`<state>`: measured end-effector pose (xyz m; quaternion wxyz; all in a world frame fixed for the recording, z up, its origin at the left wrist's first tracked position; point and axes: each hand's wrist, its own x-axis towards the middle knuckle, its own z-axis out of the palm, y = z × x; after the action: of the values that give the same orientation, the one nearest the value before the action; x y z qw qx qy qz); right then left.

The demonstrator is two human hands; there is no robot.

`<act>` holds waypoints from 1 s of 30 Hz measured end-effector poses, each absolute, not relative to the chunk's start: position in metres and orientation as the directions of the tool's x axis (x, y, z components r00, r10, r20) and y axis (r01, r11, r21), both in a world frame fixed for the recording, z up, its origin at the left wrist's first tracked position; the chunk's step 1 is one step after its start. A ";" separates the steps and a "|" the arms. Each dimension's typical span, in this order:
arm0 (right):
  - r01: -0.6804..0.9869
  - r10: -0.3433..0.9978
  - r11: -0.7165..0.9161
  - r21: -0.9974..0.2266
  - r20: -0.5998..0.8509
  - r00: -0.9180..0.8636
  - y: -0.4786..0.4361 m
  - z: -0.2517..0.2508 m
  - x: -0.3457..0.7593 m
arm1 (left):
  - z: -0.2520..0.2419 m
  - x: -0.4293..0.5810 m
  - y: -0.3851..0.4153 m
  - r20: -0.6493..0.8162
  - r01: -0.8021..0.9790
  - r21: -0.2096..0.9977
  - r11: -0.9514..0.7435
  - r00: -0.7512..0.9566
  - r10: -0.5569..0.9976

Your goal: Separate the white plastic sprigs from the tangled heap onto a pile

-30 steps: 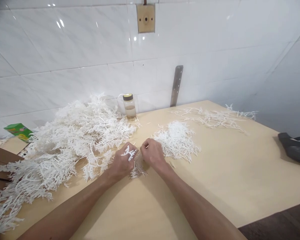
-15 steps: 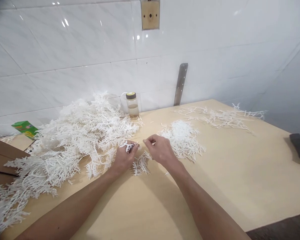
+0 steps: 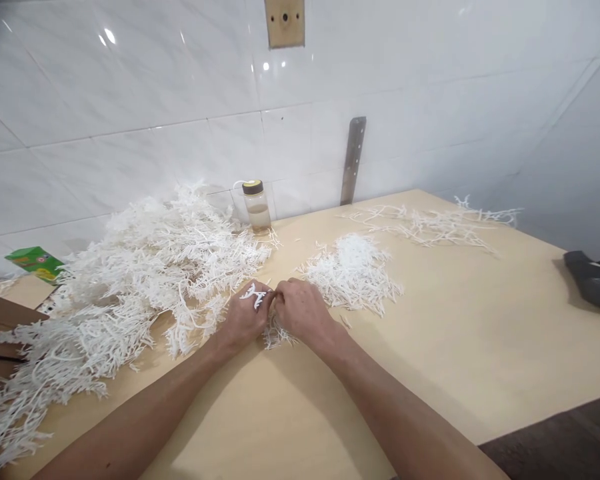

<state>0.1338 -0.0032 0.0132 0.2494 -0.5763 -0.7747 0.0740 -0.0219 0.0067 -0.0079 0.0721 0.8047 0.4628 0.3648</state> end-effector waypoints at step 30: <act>0.746 0.814 0.519 -0.417 0.507 -0.283 -0.001 0.015 0.143 | 0.006 -0.016 0.014 0.104 0.257 0.962 -0.095 -0.022 0.994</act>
<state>0.1431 -0.0006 0.0153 0.3471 -0.4879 -0.7994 0.0489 -0.0159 0.0140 0.0059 0.3967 0.5758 0.5432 0.4648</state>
